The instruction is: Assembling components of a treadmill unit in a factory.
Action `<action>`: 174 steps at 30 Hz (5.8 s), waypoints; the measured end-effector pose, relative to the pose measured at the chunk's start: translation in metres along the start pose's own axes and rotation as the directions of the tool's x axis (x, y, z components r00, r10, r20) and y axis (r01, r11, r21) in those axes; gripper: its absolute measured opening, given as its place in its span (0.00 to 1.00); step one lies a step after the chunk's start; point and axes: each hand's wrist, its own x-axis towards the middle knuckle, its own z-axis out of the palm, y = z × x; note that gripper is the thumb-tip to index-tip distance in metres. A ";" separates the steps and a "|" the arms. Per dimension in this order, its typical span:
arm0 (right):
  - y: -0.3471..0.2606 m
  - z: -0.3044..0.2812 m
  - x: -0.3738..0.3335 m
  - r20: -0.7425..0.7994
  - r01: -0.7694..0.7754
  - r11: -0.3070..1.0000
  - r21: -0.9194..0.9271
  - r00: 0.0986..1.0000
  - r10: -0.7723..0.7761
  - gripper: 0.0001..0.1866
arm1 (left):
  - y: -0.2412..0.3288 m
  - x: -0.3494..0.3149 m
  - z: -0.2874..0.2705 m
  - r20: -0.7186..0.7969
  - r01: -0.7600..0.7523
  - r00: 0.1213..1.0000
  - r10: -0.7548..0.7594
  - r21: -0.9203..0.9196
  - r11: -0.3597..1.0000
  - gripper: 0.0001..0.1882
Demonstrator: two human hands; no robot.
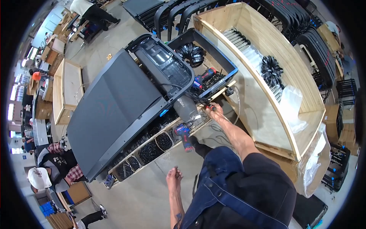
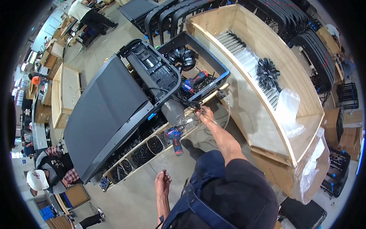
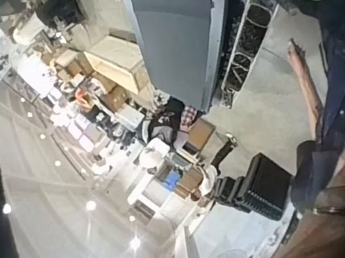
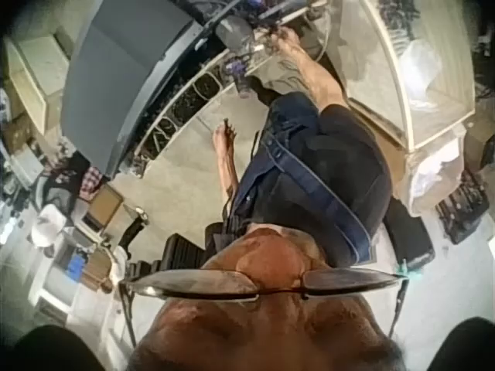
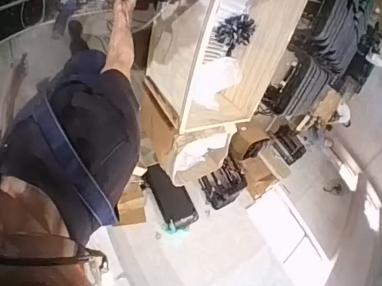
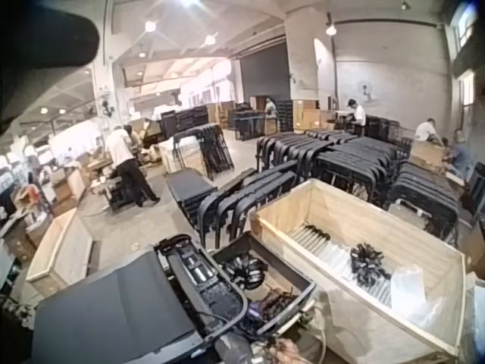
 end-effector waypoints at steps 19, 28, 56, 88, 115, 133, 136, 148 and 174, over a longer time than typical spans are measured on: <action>-0.021 -0.121 -0.018 0.192 0.058 0.971 0.230 0.976 -0.104 0.21 | -0.012 0.200 0.319 0.067 -0.052 0.997 0.040 0.181 0.982 0.22; -0.016 -0.023 0.042 0.373 -0.149 0.981 -0.127 0.909 0.186 0.33 | -0.018 0.131 0.231 -0.077 -0.043 0.994 0.081 0.409 0.912 0.12; 0.075 -0.182 0.460 0.517 -0.722 0.324 0.611 0.674 0.527 0.17 | 0.170 0.287 0.776 0.941 -0.889 0.160 0.297 0.269 -0.371 0.10; -0.204 -0.535 0.201 0.799 -0.406 0.911 0.065 0.568 0.196 0.26 | 0.129 0.069 0.718 0.845 -0.805 -0.494 0.203 -0.357 -0.474 0.26; -0.108 0.107 0.345 0.287 -0.162 0.984 -0.073 0.942 0.177 0.18 | 0.136 -0.036 0.358 0.073 -0.312 0.936 0.344 -0.280 0.908 0.27; -0.302 -0.181 0.199 0.872 -0.245 0.872 0.424 0.369 -0.320 0.15 | 0.177 0.044 0.398 0.394 -0.320 0.876 0.279 0.042 0.946 0.41; -0.309 -0.187 0.178 0.922 -0.105 0.941 0.322 0.261 -0.286 0.16 | 0.169 0.032 0.389 0.391 -0.323 0.879 0.272 0.069 0.944 0.40; -0.334 -0.180 0.077 0.770 0.627 0.707 0.328 0.257 -0.584 0.09 | 0.153 0.017 0.330 0.298 -0.379 0.878 0.375 -0.046 0.924 0.37; -0.540 0.166 0.417 0.604 0.251 0.951 0.182 0.734 -0.310 0.43 | 0.526 0.304 0.273 0.280 -0.246 0.391 0.877 0.950 -0.193 0.14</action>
